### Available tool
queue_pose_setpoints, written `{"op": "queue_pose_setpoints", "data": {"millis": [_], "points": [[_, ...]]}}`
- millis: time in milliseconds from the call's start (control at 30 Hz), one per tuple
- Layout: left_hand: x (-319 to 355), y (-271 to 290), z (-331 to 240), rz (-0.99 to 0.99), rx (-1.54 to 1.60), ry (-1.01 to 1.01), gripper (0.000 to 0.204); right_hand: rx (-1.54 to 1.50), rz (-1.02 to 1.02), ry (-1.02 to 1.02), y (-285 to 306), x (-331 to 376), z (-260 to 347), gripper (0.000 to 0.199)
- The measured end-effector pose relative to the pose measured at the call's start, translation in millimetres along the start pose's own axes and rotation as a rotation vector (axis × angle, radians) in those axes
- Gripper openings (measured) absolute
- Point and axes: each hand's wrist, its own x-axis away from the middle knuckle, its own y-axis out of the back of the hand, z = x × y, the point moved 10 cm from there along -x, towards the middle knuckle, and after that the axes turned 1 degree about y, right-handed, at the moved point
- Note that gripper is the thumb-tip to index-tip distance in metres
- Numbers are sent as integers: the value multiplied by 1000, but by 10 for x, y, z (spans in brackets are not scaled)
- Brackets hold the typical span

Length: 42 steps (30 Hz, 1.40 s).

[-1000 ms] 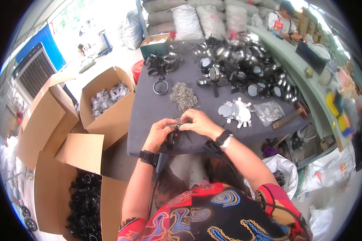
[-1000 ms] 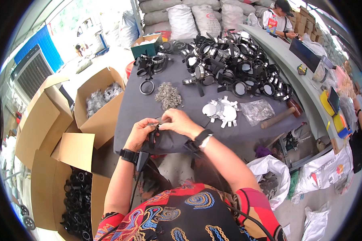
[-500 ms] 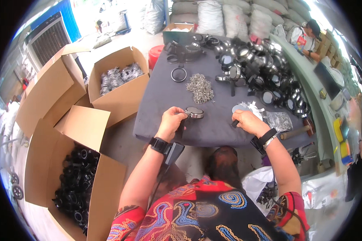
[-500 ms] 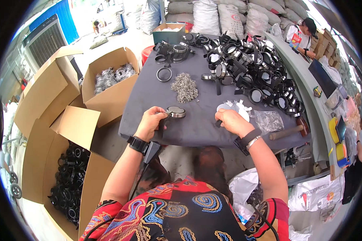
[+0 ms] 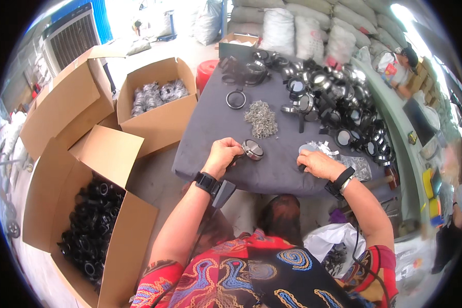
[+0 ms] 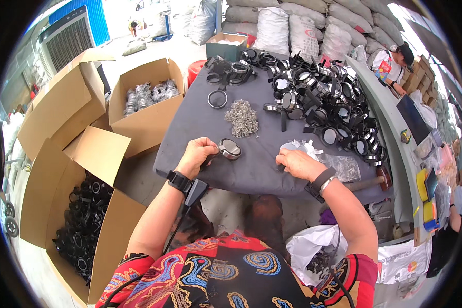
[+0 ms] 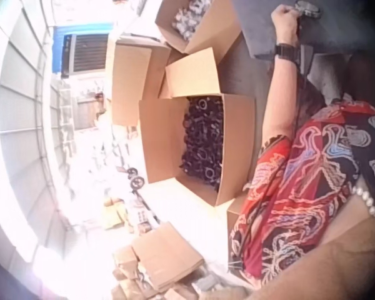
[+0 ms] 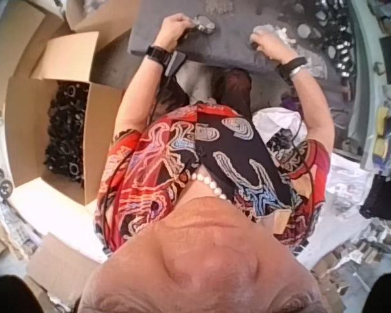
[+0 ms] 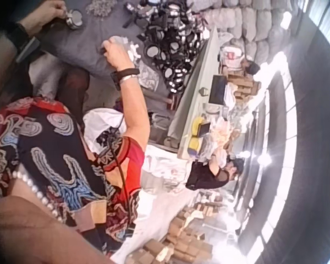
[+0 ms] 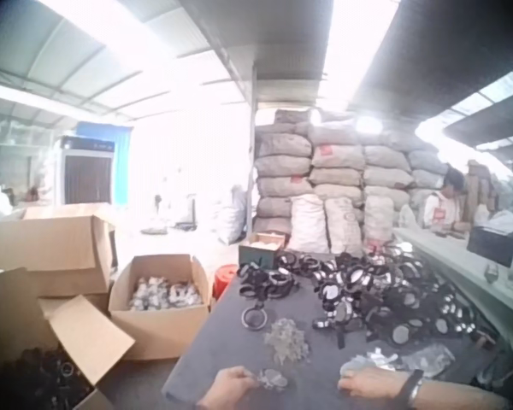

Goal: Assembling rubber seals and plastic frames for gas masks or industrial masks.

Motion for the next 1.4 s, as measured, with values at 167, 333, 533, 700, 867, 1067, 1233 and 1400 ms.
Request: {"op": "queue_pose_setpoints", "data": {"millis": [167, 333, 533, 700, 867, 1067, 1233, 1400], "points": [[11, -2, -1, 3, 19, 7, 7, 122, 32, 40, 20, -57, -9, 20], [-18, -4, 41, 14, 52, -13, 8, 88, -91, 144, 76, -113, 37, 20], [-14, -49, 19, 65, 26, -20, 5, -1045, -563, -103, 218, -395, 20, 14], [-35, -24, 46, 61, 41, -33, 6, -1194, -551, 30, 52, -756, 583, 12], [-78, -58, 65, 61, 50, -38, 5, -770, -777, 114, 164, -797, 619, 21], [-10, -32, 25, 11, -81, -256, 1, -679, -756, 115, 198, -848, 687, 22], [251, -111, -278, -40, -512, -488, 20, -659, -711, 98, 238, -924, 653, 21], [307, -156, -376, -178, -687, -750, 21, -910, -463, 8, 148, -1167, 509, 15]]}}
